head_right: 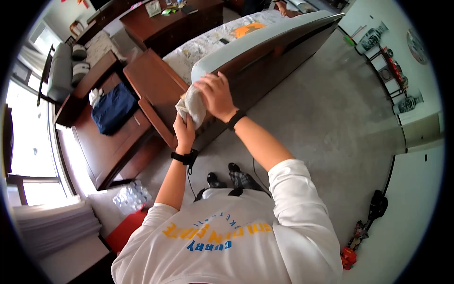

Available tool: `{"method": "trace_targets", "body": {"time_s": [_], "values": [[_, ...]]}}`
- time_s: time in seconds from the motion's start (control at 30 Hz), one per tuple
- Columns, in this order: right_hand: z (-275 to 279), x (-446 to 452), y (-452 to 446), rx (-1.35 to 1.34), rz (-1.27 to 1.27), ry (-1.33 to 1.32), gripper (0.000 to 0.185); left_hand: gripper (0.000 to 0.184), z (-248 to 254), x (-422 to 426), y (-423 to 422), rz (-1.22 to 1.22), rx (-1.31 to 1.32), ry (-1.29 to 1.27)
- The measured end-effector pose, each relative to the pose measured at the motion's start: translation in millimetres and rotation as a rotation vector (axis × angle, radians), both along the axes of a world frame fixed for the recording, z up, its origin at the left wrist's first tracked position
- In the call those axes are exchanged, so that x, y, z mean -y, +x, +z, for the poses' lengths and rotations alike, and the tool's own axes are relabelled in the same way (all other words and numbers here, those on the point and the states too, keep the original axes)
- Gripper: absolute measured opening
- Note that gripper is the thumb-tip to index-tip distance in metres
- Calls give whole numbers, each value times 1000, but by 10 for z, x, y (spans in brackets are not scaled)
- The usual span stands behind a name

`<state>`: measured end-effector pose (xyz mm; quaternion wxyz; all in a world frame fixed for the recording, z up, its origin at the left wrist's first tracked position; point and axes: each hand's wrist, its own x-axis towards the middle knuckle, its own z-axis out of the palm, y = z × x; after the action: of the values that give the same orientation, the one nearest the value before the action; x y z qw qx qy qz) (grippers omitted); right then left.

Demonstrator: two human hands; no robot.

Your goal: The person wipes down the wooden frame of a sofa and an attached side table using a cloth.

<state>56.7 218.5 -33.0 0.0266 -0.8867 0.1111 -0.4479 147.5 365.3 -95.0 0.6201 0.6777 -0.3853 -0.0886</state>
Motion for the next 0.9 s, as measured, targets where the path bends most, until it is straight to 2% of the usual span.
{"method": "trace_targets", "body": {"time_s": [0.07, 0.17, 0.33, 0.43, 0.5, 0.53, 0.57, 0.63, 0.67, 0.7, 0.77, 0.8, 0.9], "values": [[-29, 11, -42, 88, 48, -2, 37, 27, -98, -129, 11, 41, 14, -29], [-281, -76, -125, 132, 113, 49, 32, 29, -189, -390, 37, 147, -24, 2], [-933, -401, -288, -46, 281, 237, 25, 32, -595, -792, 127, 334, -79, 248], [-1208, -380, -179, -89, 237, 319, 22, 38, -787, -922, 185, 386, -101, 308], [-1364, -360, -34, -112, 214, 301, 19, 41, -921, -944, 222, 484, 23, 310], [-1416, -367, 43, -207, 125, 282, 11, 45, -1017, -934, 277, 500, 18, 376], [-1470, -387, 108, -357, 28, 323, 10, 52, -1121, -910, 332, 498, 112, 361], [-1647, -408, 243, -337, -58, 174, 16, 63, -1094, -817, 328, 547, 319, 571], [-1679, -421, 265, -392, 10, 220, 21, 61, -1067, -764, 316, 506, 288, 560], [-1721, -464, 325, -339, 93, 261, 21, 61, -1145, -725, 331, 505, 277, 568], [-1776, -506, 374, -314, 195, 340, 23, 46, -1287, -644, 337, 403, 548, 662], [-1808, -508, 379, -324, 191, 343, 23, 39, -1315, -615, 314, 354, 496, 705], [-1889, -494, 412, -294, 106, 247, 25, 41, -1315, -610, 309, 335, 512, 715]]}}
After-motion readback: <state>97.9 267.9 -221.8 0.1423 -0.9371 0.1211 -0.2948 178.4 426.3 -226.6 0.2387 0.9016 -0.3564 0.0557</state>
